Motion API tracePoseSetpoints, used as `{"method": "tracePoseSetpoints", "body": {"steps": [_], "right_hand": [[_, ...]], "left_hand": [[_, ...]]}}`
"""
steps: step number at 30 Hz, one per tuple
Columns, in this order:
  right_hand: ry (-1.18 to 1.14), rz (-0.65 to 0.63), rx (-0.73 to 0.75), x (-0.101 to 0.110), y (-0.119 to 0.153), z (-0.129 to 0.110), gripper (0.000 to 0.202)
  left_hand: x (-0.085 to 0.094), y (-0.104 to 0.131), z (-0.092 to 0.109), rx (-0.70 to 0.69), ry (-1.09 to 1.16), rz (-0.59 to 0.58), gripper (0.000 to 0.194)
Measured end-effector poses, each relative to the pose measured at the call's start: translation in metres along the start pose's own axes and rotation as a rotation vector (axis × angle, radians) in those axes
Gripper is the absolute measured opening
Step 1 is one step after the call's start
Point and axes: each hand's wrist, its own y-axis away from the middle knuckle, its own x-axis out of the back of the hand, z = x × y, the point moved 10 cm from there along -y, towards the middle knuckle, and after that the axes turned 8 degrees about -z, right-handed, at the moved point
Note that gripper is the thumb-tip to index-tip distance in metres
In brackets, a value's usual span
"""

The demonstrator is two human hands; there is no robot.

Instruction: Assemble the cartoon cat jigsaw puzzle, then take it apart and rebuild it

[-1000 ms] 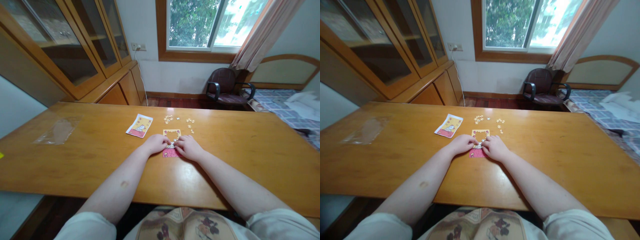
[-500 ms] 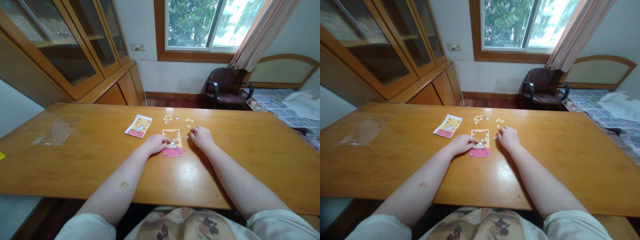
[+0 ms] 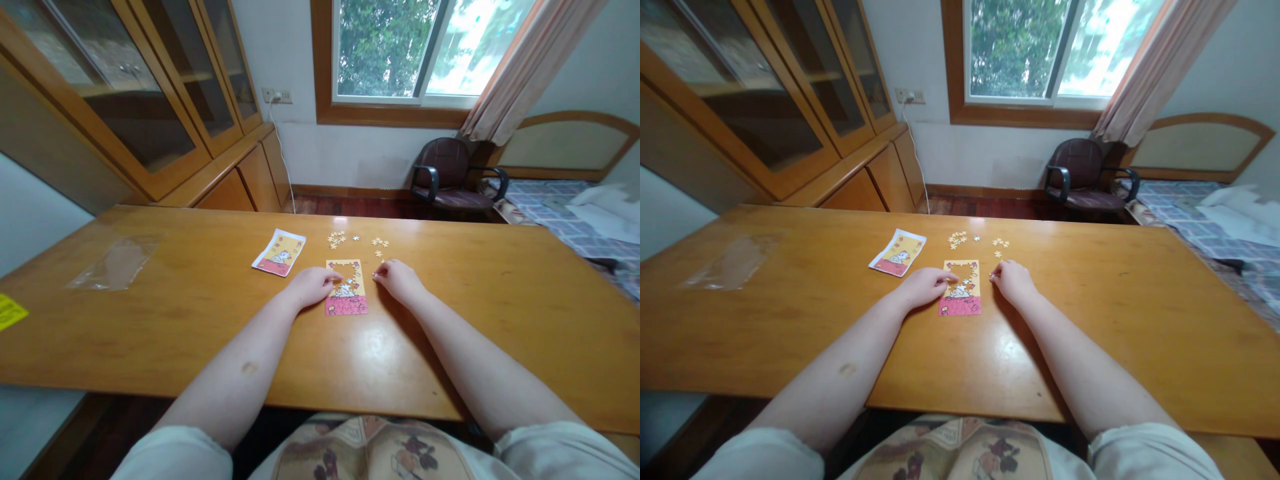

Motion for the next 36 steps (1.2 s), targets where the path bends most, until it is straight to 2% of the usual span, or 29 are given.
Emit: {"method": "tracePoseSetpoints", "body": {"steps": [4,7,9,11,14,19,21,24,27,31,36], "right_hand": [[-0.358,-0.014,0.071,-0.006,0.006,-0.01,0.01],[-0.578,-0.139,0.195,-0.022,0.018,-0.038,0.011],[-0.607,-0.241,0.21,-0.037,0.026,-0.054,0.014],[-0.531,-0.252,0.208,-0.044,0.031,-0.063,0.014],[-0.367,-0.174,0.224,-0.042,0.034,-0.071,0.014],[-0.123,0.004,0.343,-0.024,0.038,-0.084,0.015],[-0.005,0.025,0.351,-0.018,0.043,-0.087,0.021],[0.225,-0.08,0.311,-0.023,0.056,-0.092,0.033],[0.365,-0.21,0.243,-0.033,0.073,-0.094,0.046],[0.384,-0.27,0.217,-0.046,0.086,-0.099,0.062],[0.363,-0.269,0.222,-0.056,0.085,-0.1,0.065]], "left_hand": [[0.003,0.0,-0.003,0.015,-0.001,0.03,0.036],[0.004,-0.001,-0.004,0.023,0.006,0.046,0.037],[0.004,-0.001,-0.006,0.032,0.019,0.051,0.037],[0.004,-0.002,-0.008,0.038,0.032,0.055,0.036],[0.003,-0.002,-0.009,0.04,0.044,0.06,0.036],[0.007,0.0,-0.009,0.063,0.016,0.082,0.041],[0.009,0.002,-0.009,0.085,-0.031,0.081,0.045],[0.009,0.006,-0.008,0.1,-0.1,0.047,0.052],[0.004,0.007,-0.008,0.111,-0.152,-0.024,0.072],[-0.004,0.007,-0.01,0.121,-0.2,-0.081,0.098],[-0.013,0.005,-0.009,0.114,-0.209,-0.133,0.101]]}}
